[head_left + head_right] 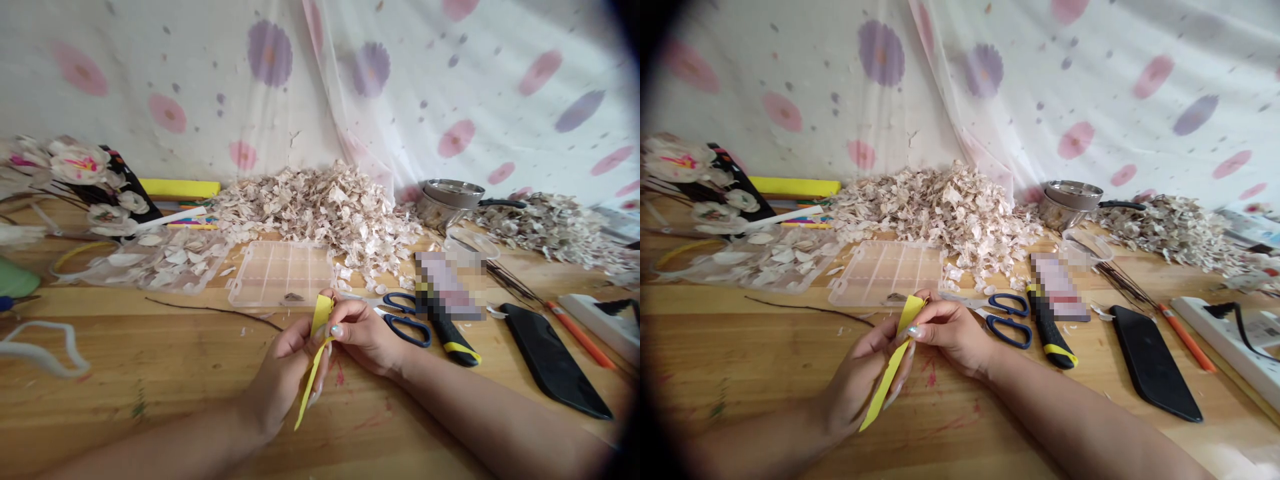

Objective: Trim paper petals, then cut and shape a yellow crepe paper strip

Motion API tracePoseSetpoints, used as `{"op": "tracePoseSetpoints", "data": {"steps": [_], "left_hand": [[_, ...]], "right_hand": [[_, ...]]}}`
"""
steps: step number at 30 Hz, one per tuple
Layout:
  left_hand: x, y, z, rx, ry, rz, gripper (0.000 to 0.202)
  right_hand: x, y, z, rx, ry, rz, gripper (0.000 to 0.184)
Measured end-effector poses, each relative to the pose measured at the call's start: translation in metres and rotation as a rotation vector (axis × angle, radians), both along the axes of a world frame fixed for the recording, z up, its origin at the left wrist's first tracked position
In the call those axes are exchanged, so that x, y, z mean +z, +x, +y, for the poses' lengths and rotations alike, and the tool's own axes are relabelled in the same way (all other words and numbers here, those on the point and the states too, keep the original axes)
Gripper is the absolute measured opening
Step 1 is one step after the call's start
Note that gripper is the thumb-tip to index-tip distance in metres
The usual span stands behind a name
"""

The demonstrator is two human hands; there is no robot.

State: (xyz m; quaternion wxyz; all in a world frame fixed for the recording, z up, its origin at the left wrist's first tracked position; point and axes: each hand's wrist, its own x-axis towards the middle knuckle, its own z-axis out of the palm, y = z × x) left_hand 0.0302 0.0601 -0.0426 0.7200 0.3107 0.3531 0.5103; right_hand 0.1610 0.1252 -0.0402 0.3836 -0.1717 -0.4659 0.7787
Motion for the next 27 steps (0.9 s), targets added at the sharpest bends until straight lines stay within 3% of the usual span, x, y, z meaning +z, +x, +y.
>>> {"op": "tracePoseSetpoints", "data": {"steps": [9,18,27], "left_hand": [[0.0002,-0.0003,-0.0006,0.002,0.028,0.046,0.029],[0.0006,-0.0015,-0.0028,0.089,0.1,0.186,0.029],[0.0052,0.0,-0.0003,0.099,0.083,0.18,0.028]], "right_hand": [[0.0039,-0.0001,-0.0023,0.018,-0.052,0.011,0.015],[0.0067,-0.0027,-0.002,-0.004,-0.06,0.015,0.005],[0.0039,-0.0022,-0.0014,0.032,-0.045,-0.01,0.014]]}}
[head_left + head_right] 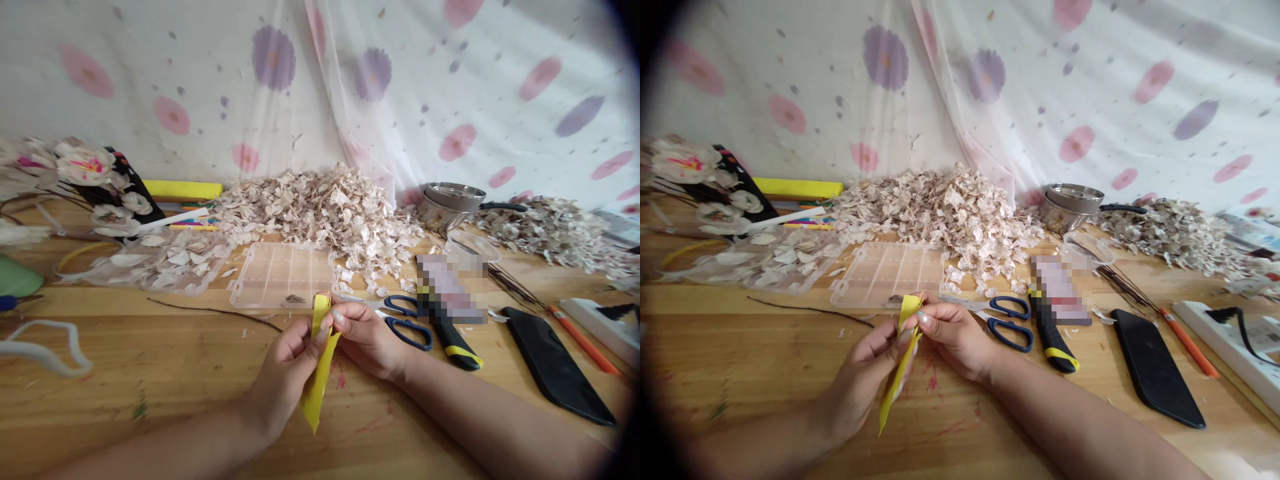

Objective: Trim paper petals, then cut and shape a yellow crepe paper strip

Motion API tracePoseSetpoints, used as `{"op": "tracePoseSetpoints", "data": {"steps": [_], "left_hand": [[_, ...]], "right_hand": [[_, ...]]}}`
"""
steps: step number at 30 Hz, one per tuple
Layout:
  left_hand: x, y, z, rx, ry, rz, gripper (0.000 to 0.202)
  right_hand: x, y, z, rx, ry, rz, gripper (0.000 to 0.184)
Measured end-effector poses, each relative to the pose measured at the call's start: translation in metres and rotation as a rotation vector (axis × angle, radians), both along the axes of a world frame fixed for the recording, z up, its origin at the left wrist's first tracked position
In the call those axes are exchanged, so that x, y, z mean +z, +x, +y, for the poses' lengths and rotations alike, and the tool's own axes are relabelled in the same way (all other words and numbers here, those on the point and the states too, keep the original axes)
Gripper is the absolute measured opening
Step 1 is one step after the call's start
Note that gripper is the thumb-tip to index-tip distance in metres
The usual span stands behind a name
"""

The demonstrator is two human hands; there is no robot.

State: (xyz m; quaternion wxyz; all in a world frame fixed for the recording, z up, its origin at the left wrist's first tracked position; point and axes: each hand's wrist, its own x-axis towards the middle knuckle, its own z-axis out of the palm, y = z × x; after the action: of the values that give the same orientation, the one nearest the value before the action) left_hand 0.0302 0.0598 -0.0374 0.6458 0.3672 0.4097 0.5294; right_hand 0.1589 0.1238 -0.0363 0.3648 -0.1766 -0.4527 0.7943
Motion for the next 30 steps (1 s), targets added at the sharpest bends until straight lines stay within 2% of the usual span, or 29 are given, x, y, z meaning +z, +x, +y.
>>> {"op": "tracePoseSetpoints", "data": {"steps": [3,8,12,15,20,25,28,30], "left_hand": [[0.001,0.0,0.0,0.012,0.007,0.005,0.029],[0.002,0.0,0.001,0.017,0.013,0.0,0.028],[0.002,0.0,0.002,0.021,0.04,-0.009,0.028],[0.0,0.0,0.001,-0.006,-0.001,-0.008,0.031],[-0.006,0.001,-0.001,-0.017,-0.061,-0.056,0.034],[-0.007,0.001,0.002,0.018,-0.002,-0.008,0.033],[-0.012,0.0,0.004,0.005,0.032,0.007,0.033],[-0.014,-0.001,0.005,-0.021,0.03,0.002,0.034]], "right_hand": [[-0.002,0.0,0.0,0.005,-0.012,-0.005,0.015],[-0.002,0.0,0.0,-0.092,-0.032,0.022,0.01],[0.0,0.0,-0.001,-0.113,-0.085,0.042,0.013],[0.0,-0.001,-0.002,-0.131,-0.107,0.041,0.016],[-0.001,0.0,-0.003,-0.096,-0.043,0.05,0.016],[-0.001,0.001,-0.003,-0.066,0.061,-0.001,0.013],[0.0,0.0,-0.002,-0.095,0.06,0.009,0.006],[0.0,0.0,-0.001,-0.099,0.039,0.02,0.008]]}}
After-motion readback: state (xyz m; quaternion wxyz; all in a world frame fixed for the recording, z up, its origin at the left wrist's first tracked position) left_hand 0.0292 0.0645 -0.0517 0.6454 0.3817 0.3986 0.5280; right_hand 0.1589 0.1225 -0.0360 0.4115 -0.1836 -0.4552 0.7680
